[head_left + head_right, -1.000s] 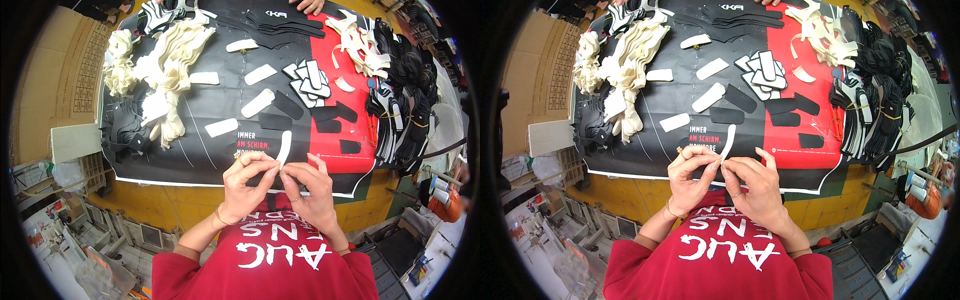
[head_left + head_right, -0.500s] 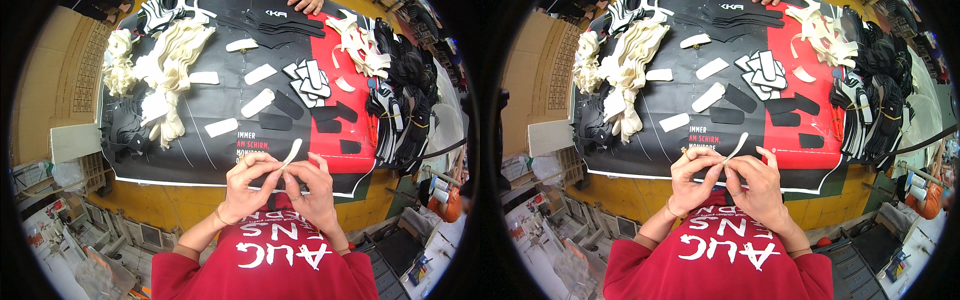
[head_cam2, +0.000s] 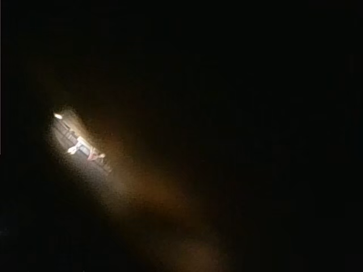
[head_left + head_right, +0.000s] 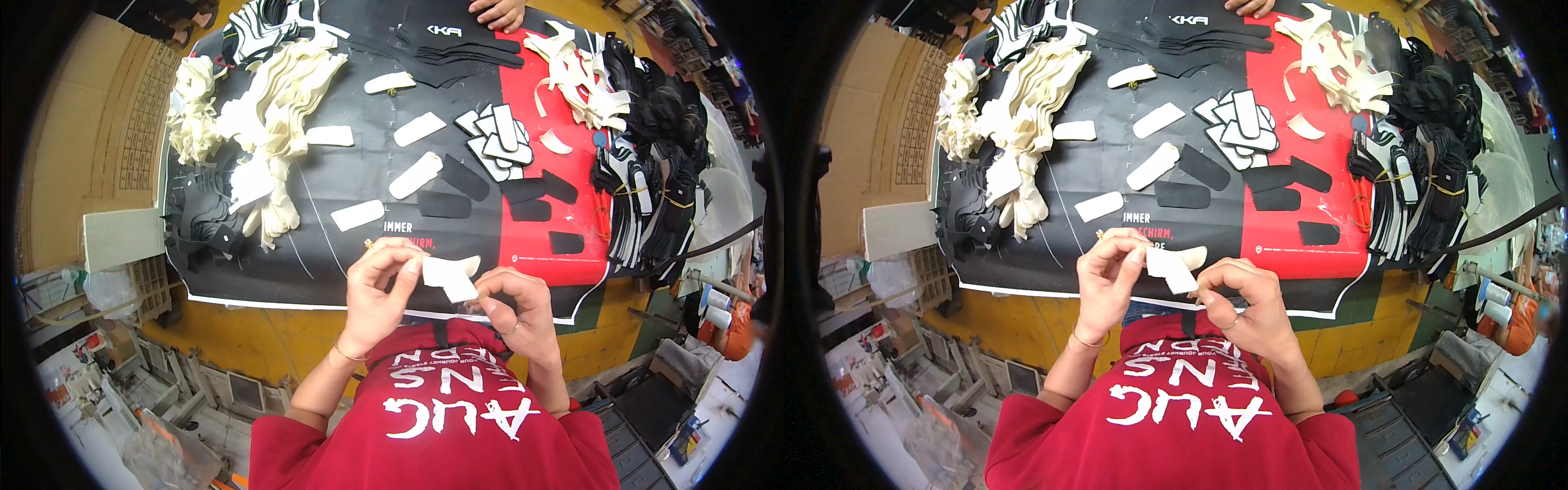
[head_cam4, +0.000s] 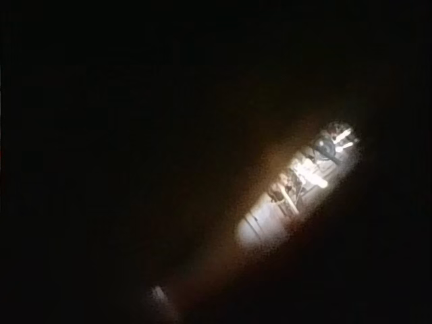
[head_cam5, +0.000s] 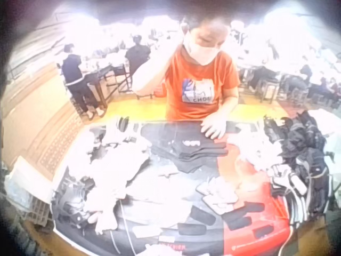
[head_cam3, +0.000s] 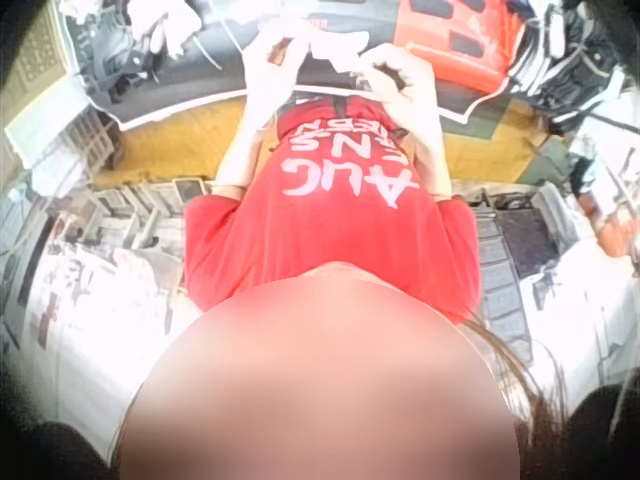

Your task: The person repeatedly picks small white and black fabric pieces from a table, folds them, and places them into gloves. The person also gathers and stacks finished gloves on the table.

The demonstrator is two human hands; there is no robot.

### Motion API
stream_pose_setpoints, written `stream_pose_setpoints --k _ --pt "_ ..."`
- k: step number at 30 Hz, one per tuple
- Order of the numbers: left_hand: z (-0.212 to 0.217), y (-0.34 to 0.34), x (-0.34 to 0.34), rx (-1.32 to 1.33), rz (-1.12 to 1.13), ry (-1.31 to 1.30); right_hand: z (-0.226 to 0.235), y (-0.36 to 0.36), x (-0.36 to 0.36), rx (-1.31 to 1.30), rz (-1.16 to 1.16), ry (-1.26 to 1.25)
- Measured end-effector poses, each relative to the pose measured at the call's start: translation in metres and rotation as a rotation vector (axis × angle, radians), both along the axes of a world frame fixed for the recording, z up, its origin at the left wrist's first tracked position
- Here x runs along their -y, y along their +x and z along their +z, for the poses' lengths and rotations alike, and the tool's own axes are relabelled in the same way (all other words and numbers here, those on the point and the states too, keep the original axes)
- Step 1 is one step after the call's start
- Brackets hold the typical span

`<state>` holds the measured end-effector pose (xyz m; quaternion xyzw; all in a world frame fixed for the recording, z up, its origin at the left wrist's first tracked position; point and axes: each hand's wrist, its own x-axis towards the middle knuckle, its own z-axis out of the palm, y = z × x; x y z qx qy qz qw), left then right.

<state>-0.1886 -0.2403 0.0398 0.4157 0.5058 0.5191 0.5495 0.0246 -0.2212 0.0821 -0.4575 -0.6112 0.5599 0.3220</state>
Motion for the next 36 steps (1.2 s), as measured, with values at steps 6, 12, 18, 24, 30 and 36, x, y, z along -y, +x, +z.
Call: stream_pose_setpoints --k 6,12,18,24,30,36 --pt "0.005 -0.008 0.000 0.154 -0.068 -0.062 -0.005 0.008 -0.002 -0.360 -0.028 -0.226" --pt "0.013 0.000 0.001 0.409 -0.172 -0.222 -0.011 0.001 -0.007 -0.252 0.040 0.029" --pt "0.013 0.020 0.008 -0.085 -0.018 0.105 -0.012 -0.006 0.000 -0.040 -0.055 0.072" --pt "0.010 0.023 0.008 -0.469 -0.011 0.389 -0.013 -0.009 0.004 0.015 -0.121 0.125" --pt "0.010 0.034 0.006 -0.311 0.164 0.289 -0.015 -0.009 0.007 -0.120 -0.163 -0.137" --pt "0.015 0.029 0.008 -0.548 0.055 0.356 -0.013 -0.014 0.006 -0.075 -0.146 -0.092"
